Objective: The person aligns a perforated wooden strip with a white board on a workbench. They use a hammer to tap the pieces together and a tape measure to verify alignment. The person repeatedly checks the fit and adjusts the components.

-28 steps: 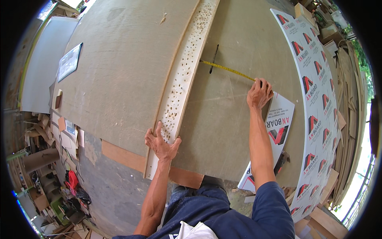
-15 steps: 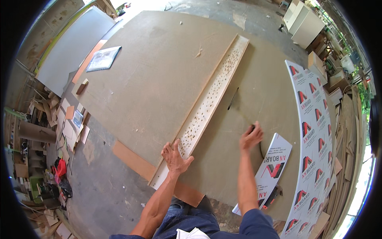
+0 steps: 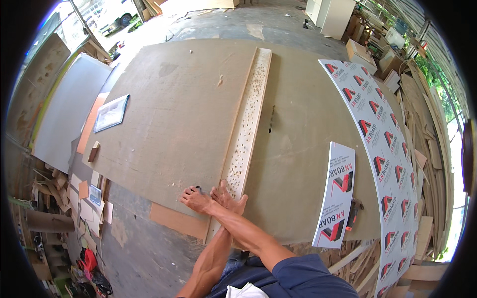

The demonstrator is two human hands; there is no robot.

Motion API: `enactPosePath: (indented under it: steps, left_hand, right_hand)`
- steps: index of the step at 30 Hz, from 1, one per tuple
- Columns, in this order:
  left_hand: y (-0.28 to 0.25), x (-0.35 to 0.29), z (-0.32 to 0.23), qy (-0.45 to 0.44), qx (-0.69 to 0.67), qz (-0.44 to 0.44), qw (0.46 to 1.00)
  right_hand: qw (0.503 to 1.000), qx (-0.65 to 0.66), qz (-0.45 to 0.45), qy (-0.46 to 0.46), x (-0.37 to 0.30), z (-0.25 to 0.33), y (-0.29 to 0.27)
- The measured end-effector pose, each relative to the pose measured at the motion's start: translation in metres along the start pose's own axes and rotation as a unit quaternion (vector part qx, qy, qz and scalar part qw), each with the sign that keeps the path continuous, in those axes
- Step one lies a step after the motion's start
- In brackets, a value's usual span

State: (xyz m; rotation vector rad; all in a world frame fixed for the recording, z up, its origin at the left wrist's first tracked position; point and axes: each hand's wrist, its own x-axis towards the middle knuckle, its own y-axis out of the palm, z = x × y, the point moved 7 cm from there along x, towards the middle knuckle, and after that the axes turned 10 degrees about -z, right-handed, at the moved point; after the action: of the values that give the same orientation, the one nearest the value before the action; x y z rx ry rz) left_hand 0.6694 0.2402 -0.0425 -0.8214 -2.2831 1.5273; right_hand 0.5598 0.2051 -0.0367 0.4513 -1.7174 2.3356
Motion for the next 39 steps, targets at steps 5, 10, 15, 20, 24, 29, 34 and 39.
enactPosePath:
  steps: [5, 10, 15, 20, 24, 29, 34, 39]
  left_hand:
    - [0.02, -0.011, 0.008, 0.02, 0.001, -0.122, 0.992]
    - [0.001, 0.001, 0.007, -0.008, -0.022, -0.039, 0.999]
    - [0.001, 0.0, 0.003, -0.013, -0.058, -0.042, 0.997]
    - [0.012, 0.009, 0.022, -0.004, -0.08, -0.068, 0.994]
    - [0.0, 0.017, 0.031, 0.038, -0.143, -0.039, 0.988]
    - [-0.015, 0.028, 0.052, 0.125, -0.009, -0.028, 0.992]
    - [-0.008, 0.031, 0.063, 0.198, -0.053, -0.065, 0.977]
    - [-0.008, 0.037, 0.058, 0.186, -0.081, -0.042, 0.978]
  right_hand:
    - [0.946, 0.137, -0.259, 0.138, -0.072, -0.035, -0.094]
    - [0.732, -0.199, -0.465, 0.456, -0.368, -0.085, -0.236]
    - [0.394, -0.429, -0.227, 0.781, -0.658, -0.04, -0.285]
    - [0.506, -0.197, -0.226, 0.809, -0.69, -0.068, -0.265]
    - [0.539, -0.238, -0.196, 0.784, -0.705, -0.089, -0.267]
    - [0.508, -0.227, -0.344, 0.757, -0.725, -0.097, -0.296]
    - [0.527, -0.108, -0.6, 0.593, -0.529, -0.057, -0.291]
    - [0.585, 0.185, -0.541, 0.575, -0.343, -0.035, -0.188]
